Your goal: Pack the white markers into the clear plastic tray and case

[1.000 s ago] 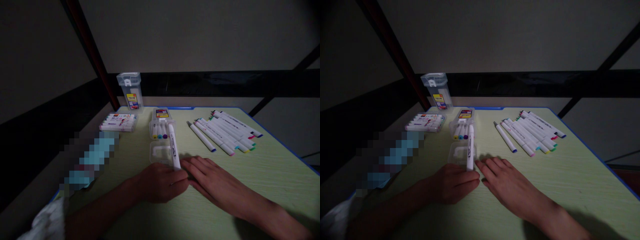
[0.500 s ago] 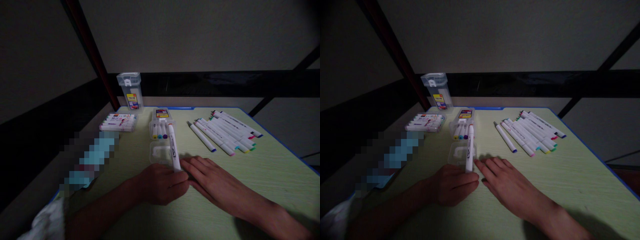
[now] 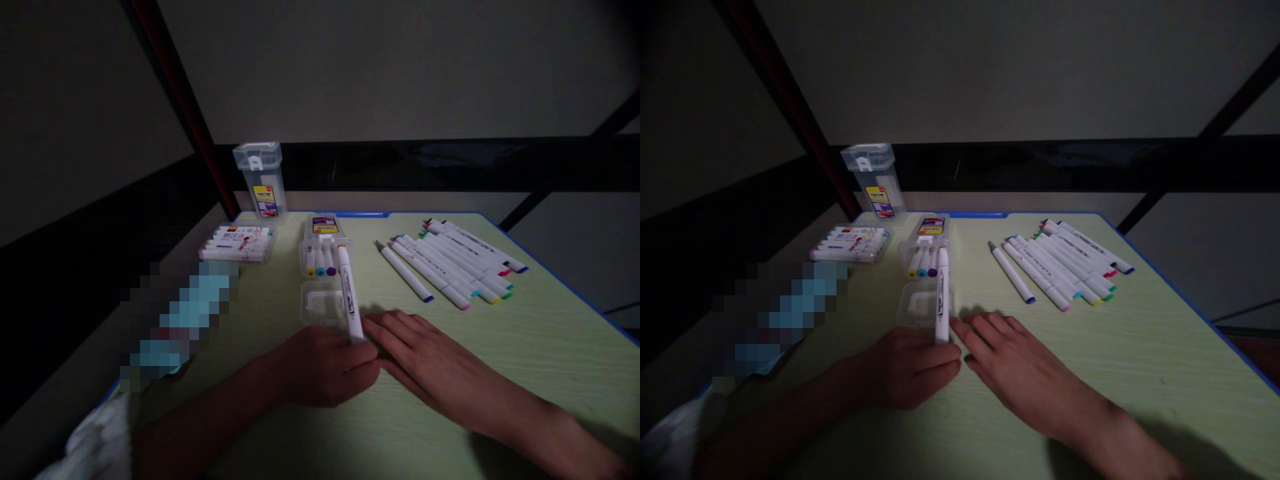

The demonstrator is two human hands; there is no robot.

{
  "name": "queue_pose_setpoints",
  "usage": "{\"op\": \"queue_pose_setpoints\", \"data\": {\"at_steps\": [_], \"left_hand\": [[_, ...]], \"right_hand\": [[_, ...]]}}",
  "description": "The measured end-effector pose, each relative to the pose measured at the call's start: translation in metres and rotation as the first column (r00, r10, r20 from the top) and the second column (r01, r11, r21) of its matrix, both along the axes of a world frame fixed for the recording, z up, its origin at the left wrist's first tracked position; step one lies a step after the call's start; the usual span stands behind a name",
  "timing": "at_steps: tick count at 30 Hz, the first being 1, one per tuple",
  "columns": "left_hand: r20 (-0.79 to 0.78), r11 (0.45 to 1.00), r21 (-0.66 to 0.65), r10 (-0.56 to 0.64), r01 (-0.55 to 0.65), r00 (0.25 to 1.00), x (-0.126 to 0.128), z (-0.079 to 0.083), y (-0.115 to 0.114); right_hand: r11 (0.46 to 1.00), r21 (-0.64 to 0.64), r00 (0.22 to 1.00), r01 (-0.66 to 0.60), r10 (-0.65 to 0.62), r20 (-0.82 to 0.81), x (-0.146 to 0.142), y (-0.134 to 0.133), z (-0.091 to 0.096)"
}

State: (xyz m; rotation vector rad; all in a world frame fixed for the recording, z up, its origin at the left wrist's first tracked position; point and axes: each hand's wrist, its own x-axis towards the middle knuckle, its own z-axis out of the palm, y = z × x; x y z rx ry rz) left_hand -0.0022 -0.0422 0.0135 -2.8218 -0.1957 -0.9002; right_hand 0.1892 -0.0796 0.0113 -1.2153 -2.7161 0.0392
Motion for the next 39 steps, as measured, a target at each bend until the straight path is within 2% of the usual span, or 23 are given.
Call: {"op": "queue_pose_setpoints", "data": {"at_steps": [5, 13, 24, 33, 39], "left_hand": [[-0.106, 0.999, -0.01, 0.04, -0.041, 0.994, 0.0, -0.004, 0.002], [-0.133, 0.998, -0.017, 0.055, -0.057, 0.99, -0.001, -0.004, 0.002], [0.014, 1.0, 0.016, -0.021, 0.021, 1.0, 0.0, -0.004, 0.003], [0.12, 0.999, 0.011, -0.038, 0.037, 0.992, 0.002, 0.004, 0.0], [0.124, 0.999, 0.008, -0.055, 0.054, 0.991, 0.0, 0.006, -0.001]], "right_hand": [[1.0, 0.009, 1.0, -0.002, 0.002, -0.012, 0.0, 0.0, -0.001], [1.0, 0.019, 1.0, 0.0, 0.0, -0.018, 0.0, 0.0, -0.003], [0.999, 0.035, 1.0, -0.009, 0.009, -0.012, 0.0, 0.0, -0.004], [1.0, 0.001, 0.999, -0.02, 0.02, -0.041, 0.002, 0.0, -0.005], [1.0, -0.008, 0.999, -0.016, 0.016, -0.028, 0.002, 0.001, -0.005]]}}
